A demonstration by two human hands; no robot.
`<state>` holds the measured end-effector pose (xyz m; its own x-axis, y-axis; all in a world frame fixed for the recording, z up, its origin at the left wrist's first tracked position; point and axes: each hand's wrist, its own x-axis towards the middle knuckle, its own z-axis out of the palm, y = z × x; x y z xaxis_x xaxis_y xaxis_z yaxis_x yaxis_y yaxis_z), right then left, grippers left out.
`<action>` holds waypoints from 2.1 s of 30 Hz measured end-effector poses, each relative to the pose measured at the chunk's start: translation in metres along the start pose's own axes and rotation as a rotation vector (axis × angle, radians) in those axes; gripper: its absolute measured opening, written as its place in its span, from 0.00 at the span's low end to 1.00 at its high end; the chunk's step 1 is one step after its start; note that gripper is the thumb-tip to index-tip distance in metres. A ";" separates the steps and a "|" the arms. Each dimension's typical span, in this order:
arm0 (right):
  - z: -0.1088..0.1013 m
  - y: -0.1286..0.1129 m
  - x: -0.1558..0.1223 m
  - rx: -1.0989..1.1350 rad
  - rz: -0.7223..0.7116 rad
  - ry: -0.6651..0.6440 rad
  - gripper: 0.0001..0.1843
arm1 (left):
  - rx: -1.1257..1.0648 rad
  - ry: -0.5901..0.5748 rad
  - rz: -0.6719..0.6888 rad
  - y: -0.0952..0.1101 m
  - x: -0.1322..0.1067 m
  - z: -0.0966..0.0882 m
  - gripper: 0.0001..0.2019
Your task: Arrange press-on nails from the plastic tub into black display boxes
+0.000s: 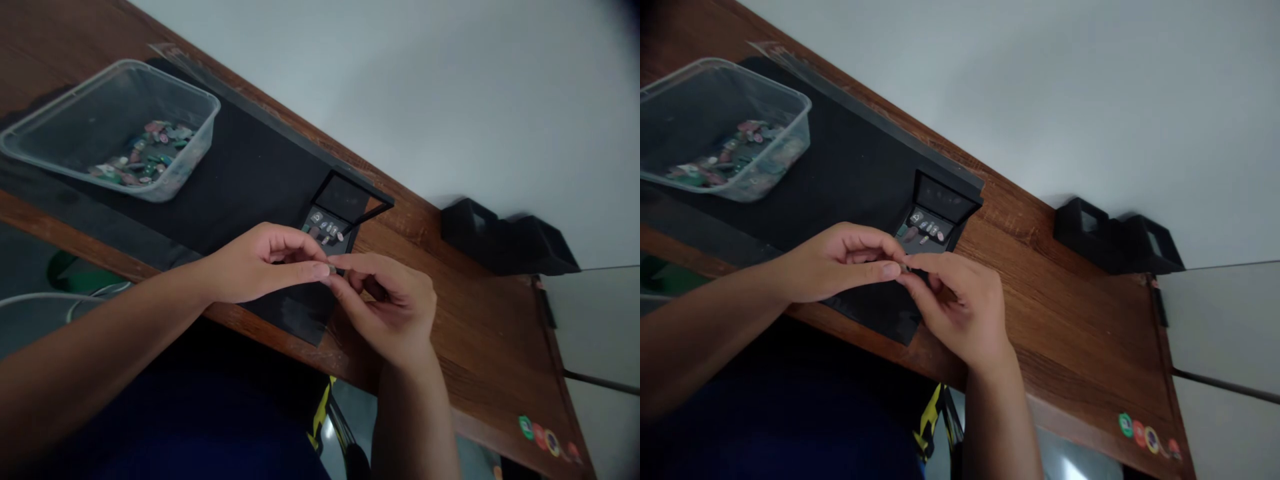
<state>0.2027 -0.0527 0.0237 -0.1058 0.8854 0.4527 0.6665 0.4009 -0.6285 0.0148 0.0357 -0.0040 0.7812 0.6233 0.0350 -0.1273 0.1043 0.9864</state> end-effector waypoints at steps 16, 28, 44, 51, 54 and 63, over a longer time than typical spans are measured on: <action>0.001 -0.002 0.000 0.039 -0.037 0.040 0.12 | 0.003 -0.042 -0.025 0.000 -0.001 -0.002 0.06; 0.000 0.001 0.000 -0.020 -0.082 -0.010 0.11 | 0.126 -0.042 0.043 -0.001 0.000 -0.002 0.06; 0.000 0.000 0.000 -0.062 -0.070 0.017 0.13 | 0.218 -0.006 0.151 -0.005 -0.002 0.001 0.07; -0.002 -0.001 0.000 -0.069 -0.072 0.002 0.13 | 0.240 0.004 0.093 -0.007 -0.005 0.000 0.10; -0.002 -0.001 0.000 -0.076 -0.073 0.009 0.11 | 0.256 -0.016 0.058 -0.007 -0.005 0.000 0.11; 0.000 0.000 -0.001 -0.025 -0.053 0.019 0.12 | 0.277 0.013 0.094 -0.003 -0.005 0.001 0.11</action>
<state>0.2027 -0.0536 0.0239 -0.1275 0.8583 0.4970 0.6785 0.4410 -0.5875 0.0117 0.0312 -0.0071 0.7656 0.6306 0.1277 -0.0257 -0.1683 0.9854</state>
